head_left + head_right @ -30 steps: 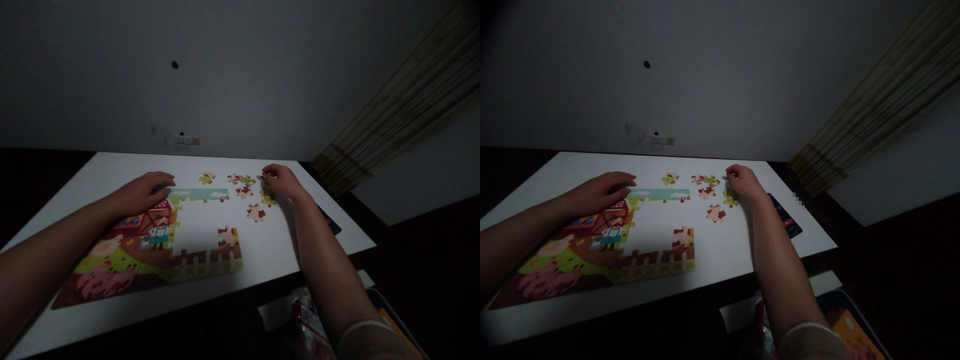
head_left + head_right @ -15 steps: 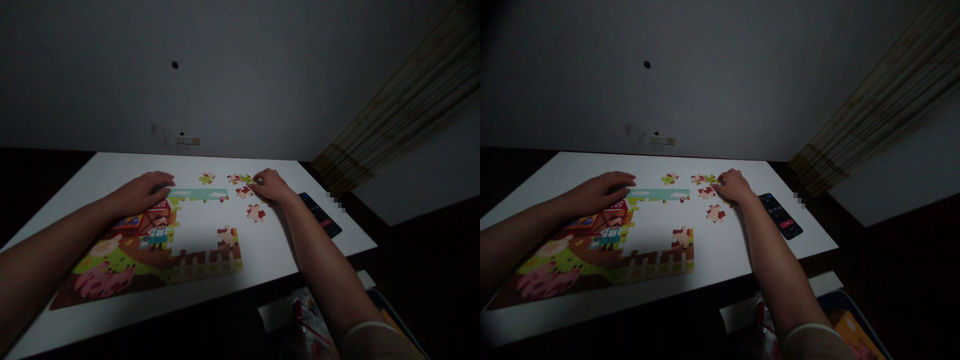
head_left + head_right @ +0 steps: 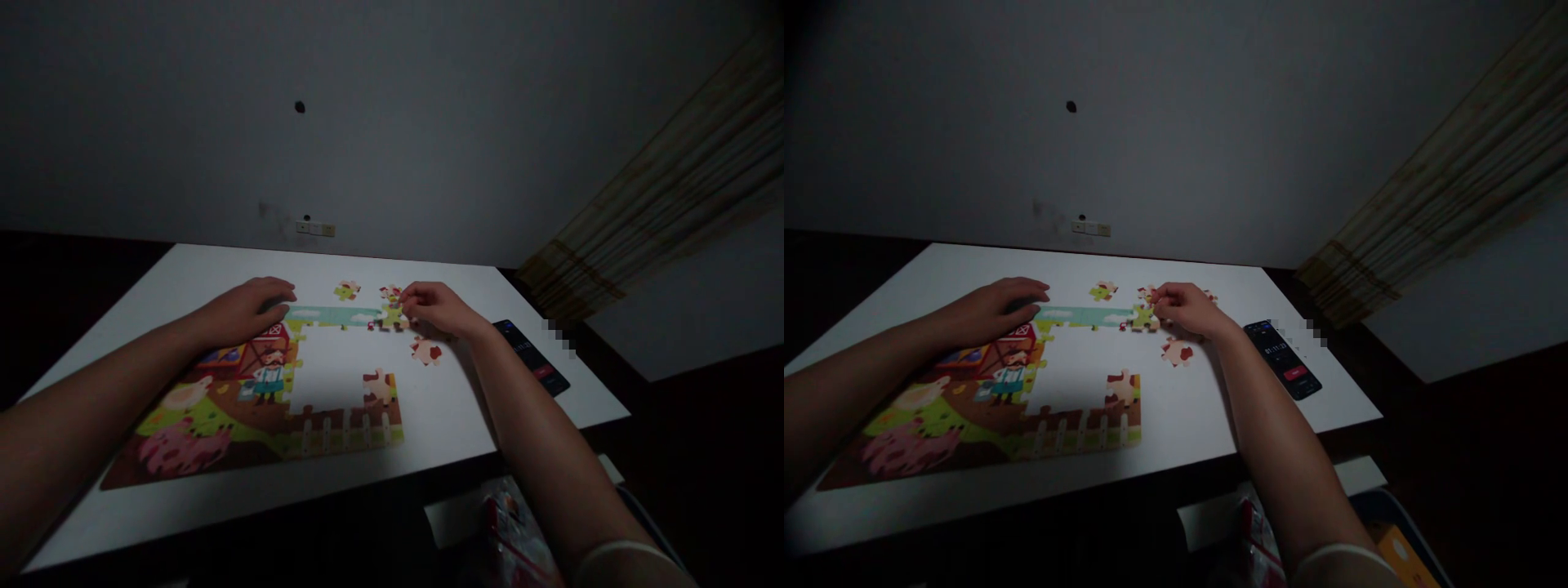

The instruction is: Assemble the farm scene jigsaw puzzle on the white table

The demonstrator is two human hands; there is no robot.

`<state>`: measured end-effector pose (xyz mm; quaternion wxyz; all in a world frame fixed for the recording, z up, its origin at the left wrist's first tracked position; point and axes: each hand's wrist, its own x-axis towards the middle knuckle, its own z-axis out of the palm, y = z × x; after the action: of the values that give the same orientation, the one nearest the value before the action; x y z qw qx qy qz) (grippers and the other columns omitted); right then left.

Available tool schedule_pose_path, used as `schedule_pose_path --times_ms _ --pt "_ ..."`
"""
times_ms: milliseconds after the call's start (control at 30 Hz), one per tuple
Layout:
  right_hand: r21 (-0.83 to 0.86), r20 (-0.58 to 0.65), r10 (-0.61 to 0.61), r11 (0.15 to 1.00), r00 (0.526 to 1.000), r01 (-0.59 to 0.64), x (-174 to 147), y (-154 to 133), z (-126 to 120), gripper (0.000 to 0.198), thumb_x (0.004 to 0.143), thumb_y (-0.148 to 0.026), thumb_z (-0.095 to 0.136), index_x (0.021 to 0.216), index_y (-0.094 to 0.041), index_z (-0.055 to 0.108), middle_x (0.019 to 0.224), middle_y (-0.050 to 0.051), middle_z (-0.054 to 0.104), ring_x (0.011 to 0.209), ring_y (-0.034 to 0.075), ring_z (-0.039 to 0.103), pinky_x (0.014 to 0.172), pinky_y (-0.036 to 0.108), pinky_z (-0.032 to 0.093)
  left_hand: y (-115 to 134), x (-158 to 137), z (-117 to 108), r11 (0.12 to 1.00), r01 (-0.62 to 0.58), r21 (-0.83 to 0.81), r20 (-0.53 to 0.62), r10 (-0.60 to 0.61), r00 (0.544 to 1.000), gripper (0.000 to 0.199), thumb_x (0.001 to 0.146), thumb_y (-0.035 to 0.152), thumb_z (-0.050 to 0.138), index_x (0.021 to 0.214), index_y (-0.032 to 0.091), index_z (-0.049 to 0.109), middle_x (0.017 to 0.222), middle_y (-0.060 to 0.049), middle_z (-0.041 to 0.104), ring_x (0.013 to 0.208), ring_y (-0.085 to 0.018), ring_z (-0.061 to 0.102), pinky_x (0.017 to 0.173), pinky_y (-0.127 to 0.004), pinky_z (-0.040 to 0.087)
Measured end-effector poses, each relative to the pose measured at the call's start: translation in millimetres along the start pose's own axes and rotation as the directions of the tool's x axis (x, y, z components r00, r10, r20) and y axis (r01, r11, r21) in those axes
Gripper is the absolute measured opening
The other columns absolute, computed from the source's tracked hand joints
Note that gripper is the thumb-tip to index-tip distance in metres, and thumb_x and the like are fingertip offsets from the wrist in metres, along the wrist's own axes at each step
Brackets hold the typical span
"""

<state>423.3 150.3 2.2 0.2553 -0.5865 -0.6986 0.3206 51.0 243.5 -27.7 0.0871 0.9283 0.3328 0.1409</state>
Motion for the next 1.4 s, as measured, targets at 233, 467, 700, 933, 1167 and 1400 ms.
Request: schedule_pose_path --times_ms 233,467,700,933,1167,1400 --pt "-0.097 0.111 -0.025 0.995 0.993 0.036 -3.7 -12.9 17.0 0.013 0.082 -0.027 0.061 0.092 -0.027 0.068 0.072 0.0 0.064 0.059 0.014 0.055 0.054 0.027 0.044 5.6 0.4 -1.9 0.998 0.053 -0.043 0.0 -0.053 0.999 0.043 0.088 0.049 0.04 0.12 0.029 0.061 0.131 -0.004 0.057 0.123 -0.025 0.049 0.108 -0.04 0.037" --pt "-0.191 0.105 -0.102 0.974 0.989 0.121 0.1 -19.1 25.4 0.012 0.082 -0.026 0.063 0.092 -0.029 0.07 0.079 0.0 0.067 0.071 0.016 0.06 0.065 0.029 0.049 4.8 -1.1 -1.0 1.0 0.016 0.021 0.005 -0.017 1.0 0.047 0.093 0.048 0.036 0.119 0.016 0.059 0.133 -0.009 0.055 0.122 -0.023 0.048 0.108 -0.036 0.034" --pt "-0.225 0.167 -0.083 0.967 0.982 0.12 -1.1 -20.2 26.8 0.014 0.082 -0.026 0.062 0.094 -0.029 0.07 0.074 -0.001 0.065 0.065 0.016 0.057 0.06 0.029 0.045 3.9 -1.3 -0.9 1.0 0.007 0.022 0.005 -0.007 1.0 0.046 0.093 0.047 0.036 0.119 0.016 0.06 0.133 -0.008 0.055 0.122 -0.022 0.048 0.108 -0.034 0.033" --pt "-0.282 0.208 -0.131 0.941 0.969 0.188 -2.2 -24.2 23.1 0.031 0.074 -0.035 0.075 0.103 -0.029 0.066 0.087 0.001 0.066 0.076 0.019 0.059 0.07 0.031 0.048 4.6 -1.7 -1.0 1.0 0.006 0.024 -0.004 -0.006 1.0 0.048 0.093 0.048 0.036 0.12 0.016 0.059 0.133 -0.009 0.055 0.122 -0.022 0.048 0.108 -0.034 0.034" --pt "-0.341 0.213 -0.225 0.895 0.951 0.288 -4.0 -28.4 24.9 0.039 0.072 -0.032 0.078 0.108 -0.027 0.065 0.106 0.004 0.065 0.094 0.022 0.059 0.085 0.034 0.048 4.1 -1.1 -0.7 1.0 0.013 -0.006 -0.003 -0.013 1.0 0.05 0.092 0.053 0.033 0.119 0.021 0.06 0.132 -0.007 0.056 0.122 -0.024 0.049 0.107 -0.039 0.036" --pt "-0.342 0.241 -0.298 0.864 0.924 0.368 -2.4 -25.9 23.6 0.036 0.075 -0.033 0.075 0.11 -0.027 0.067 0.105 0.004 0.066 0.094 0.022 0.06 0.087 0.035 0.048 -1.2 -0.2 3.1 1.0 -0.01 0.025 -0.01 0.01 1.0 0.045 0.093 0.046 0.036 0.118 0.017 0.059 0.131 -0.008 0.055 0.121 -0.021 0.048 0.108 -0.035 0.035"
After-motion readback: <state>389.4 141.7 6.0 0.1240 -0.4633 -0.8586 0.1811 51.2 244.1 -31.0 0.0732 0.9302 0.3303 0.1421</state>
